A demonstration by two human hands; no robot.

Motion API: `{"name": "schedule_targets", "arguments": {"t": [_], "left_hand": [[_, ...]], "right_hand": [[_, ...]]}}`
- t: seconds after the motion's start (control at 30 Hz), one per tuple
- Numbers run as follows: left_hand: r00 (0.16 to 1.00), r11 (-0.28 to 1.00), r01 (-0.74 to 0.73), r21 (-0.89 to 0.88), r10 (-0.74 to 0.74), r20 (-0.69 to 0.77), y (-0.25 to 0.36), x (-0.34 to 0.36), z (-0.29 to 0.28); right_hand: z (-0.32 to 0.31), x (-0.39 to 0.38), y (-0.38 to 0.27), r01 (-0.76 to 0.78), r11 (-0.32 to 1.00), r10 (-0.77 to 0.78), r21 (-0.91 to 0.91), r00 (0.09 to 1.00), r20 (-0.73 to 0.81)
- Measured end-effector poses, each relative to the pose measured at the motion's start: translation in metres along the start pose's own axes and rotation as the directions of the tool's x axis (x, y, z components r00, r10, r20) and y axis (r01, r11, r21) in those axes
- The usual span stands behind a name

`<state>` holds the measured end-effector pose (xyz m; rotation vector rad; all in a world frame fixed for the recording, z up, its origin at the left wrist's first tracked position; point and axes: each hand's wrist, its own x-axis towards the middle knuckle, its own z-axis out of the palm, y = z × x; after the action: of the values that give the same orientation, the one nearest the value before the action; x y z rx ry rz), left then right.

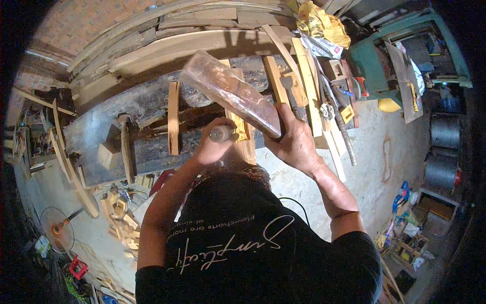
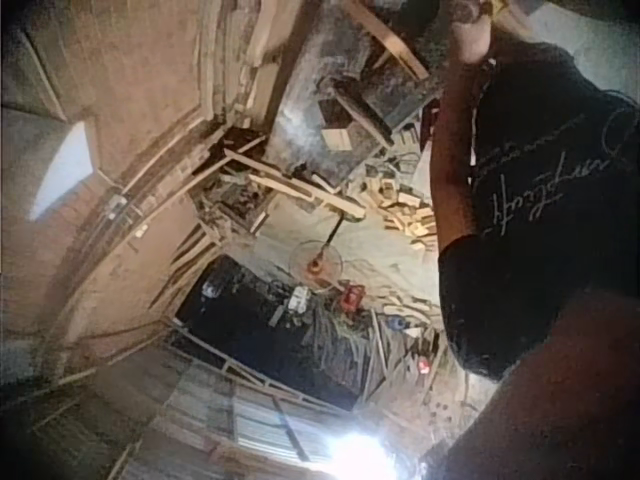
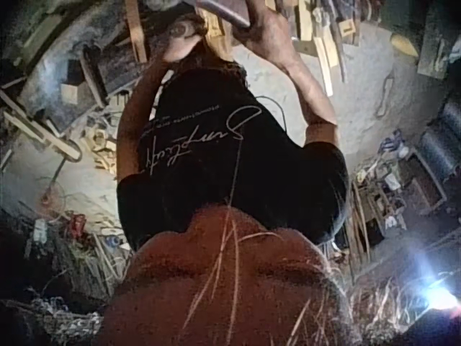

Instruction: The person carves a piece of wood using a chisel and a wooden mallet on a workbench, then walks across the workshop and holds a phone case.

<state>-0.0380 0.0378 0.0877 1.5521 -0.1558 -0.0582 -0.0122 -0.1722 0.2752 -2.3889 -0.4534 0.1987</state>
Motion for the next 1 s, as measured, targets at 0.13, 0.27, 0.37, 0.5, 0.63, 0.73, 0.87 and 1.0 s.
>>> {"name": "schedule_targets", "arguments": {"t": [0.13, 0.27, 0.37, 0.5, 0.63, 0.73, 0.87, 1.0], "left_hand": [[0.991, 0.855, 0.087, -0.511, -0.023, 0.13, -0.008, 0.004, 0.006], [0.973, 0.955, 0.114, -0.275, -0.052, 0.223, -0.003, 0.002, -0.001], [0.978, 0.93, -0.1, 0.353, 0.027, 0.205, -0.006, -0.003, -0.009], [0.935, 0.972, 0.235, 0.029, -0.234, 0.266, -0.028, 0.002, -0.015], [0.932, 0.964, 0.251, -0.082, -0.218, 0.289, -0.039, 0.008, -0.028], [0.944, 0.974, 0.217, -0.059, -0.194, 0.268, -0.043, 0.005, -0.036], [0.987, 0.987, 0.106, -0.117, -0.091, 0.131, -0.054, -0.007, -0.041], [0.959, 0.982, 0.162, -0.094, -0.134, 0.251, -0.057, -0.004, -0.05]], "right_hand": [[-0.009, -0.011, -0.017, 0.183, 0.983, -0.182, 0.009, 0.981, -0.073], [0.001, 0.006, -0.017, 0.005, 0.926, 0.141, -0.378, 0.923, 0.359], [-0.007, 0.006, -0.014, 0.182, 0.93, -0.119, -0.319, 0.971, 0.207], [-0.01, -0.002, -0.022, 0.319, 0.941, -0.314, -0.113, 0.948, 0.057], [0.007, 0.01, -0.025, 0.255, 0.944, -0.213, -0.211, 0.956, 0.202], [0.011, 0.018, -0.021, 0.119, 0.906, 0.047, -0.406, 0.926, 0.375], [0.006, 0.006, -0.022, 0.324, 0.946, -0.325, 0.022, 0.946, 0.021], [0.024, 0.003, -0.012, 0.19, 0.979, -0.175, -0.074, 0.97, 0.167]]}}
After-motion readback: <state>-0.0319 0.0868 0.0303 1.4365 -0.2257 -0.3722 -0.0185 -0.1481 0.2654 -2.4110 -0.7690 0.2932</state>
